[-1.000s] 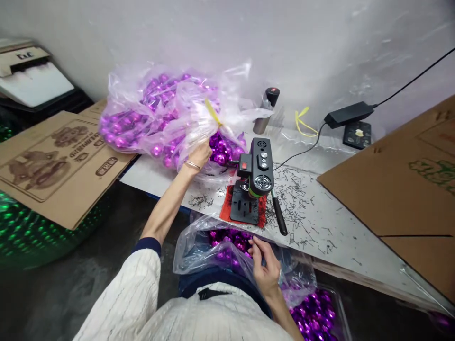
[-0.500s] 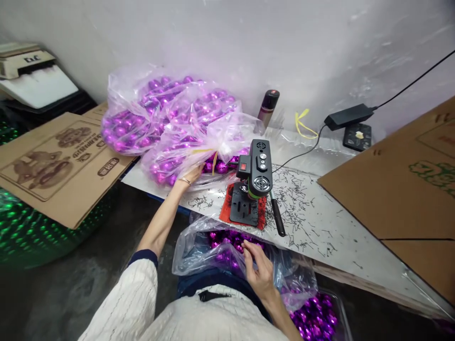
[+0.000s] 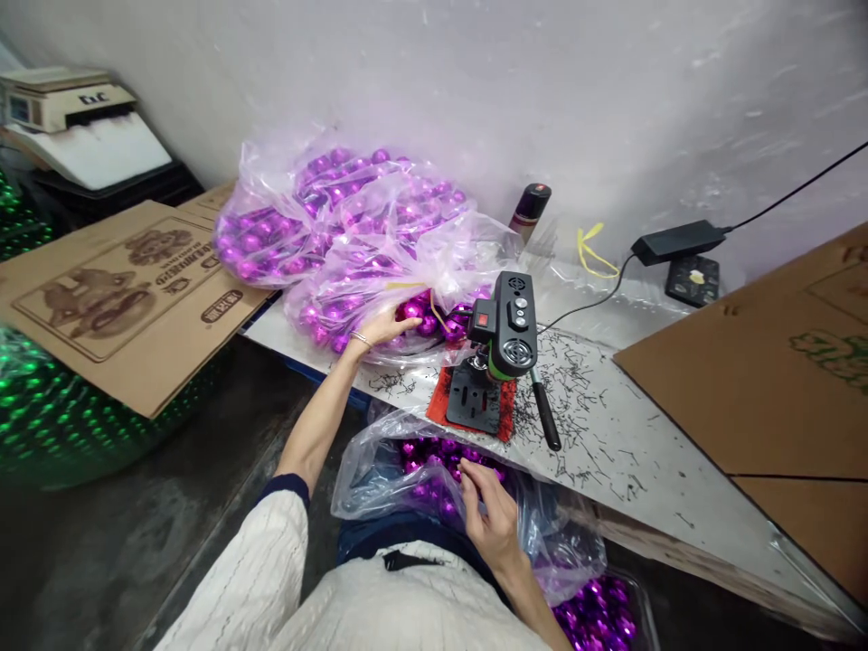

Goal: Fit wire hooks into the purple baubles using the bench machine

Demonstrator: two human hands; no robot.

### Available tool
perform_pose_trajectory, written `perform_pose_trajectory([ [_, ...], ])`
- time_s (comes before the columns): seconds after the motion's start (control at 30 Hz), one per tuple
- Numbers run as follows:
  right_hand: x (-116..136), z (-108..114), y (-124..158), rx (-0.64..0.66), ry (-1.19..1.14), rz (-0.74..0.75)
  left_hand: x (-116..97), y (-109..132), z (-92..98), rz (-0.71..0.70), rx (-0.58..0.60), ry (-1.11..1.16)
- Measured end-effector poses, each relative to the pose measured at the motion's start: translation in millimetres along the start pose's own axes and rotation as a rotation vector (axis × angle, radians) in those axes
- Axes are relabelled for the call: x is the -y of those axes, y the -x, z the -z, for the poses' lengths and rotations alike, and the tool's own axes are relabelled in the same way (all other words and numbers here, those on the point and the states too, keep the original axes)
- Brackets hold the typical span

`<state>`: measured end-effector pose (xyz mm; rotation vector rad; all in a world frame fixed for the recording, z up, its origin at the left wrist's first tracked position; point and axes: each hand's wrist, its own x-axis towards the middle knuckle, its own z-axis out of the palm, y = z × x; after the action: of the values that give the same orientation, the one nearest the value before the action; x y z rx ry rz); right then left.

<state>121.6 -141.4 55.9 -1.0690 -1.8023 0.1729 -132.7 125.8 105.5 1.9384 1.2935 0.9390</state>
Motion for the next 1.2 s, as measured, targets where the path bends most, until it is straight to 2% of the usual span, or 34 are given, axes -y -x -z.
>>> perform_pose_trajectory([
  [0.1,1.6,-0.7,1.2,0.01,-0.007,0.01,-15.8,30.8,-7.8,0.194,-0.02,0.375],
  [0.2,1.7,-1.3,4.0,0.03,-0.031,0.0,-26.1,68.6,-25.1,0.375,-0.091,0.711],
  [0.33,3.5,-1.8,6.5,0.047,-0.048,-0.019,-36.0,108.7,-61.1,0.469,-0.104,0.993],
  [0.43,5.7,-1.9,8.4,0.056,-0.041,-0.009,-42.8,121.9,-92.3,0.491,-0.129,1.077],
  [0.53,7.3,-1.9,12.4,0.063,-0.035,-0.033,-47.7,121.8,-123.7,0.496,-0.154,1.006],
  [0.7,7.7,0.7,22.2,0.057,-0.02,-0.069,-45.5,110.6,-161.1,0.385,-0.2,0.64],
  [0.9,2.8,7.1,29.3,0.038,-0.01,-0.109,-43.4,104.8,-168.4,0.293,-0.164,0.062],
  [1.07,-4.5,11.5,31.3,0.018,-0.016,-0.144,-43.6,103.3,-170.5,0.106,-0.143,-0.063],
  [1.2,-11.2,21.8,22.0,-0.028,0.039,-0.12,-37.9,103.5,-177.6,0.0,-0.145,-0.039],
])
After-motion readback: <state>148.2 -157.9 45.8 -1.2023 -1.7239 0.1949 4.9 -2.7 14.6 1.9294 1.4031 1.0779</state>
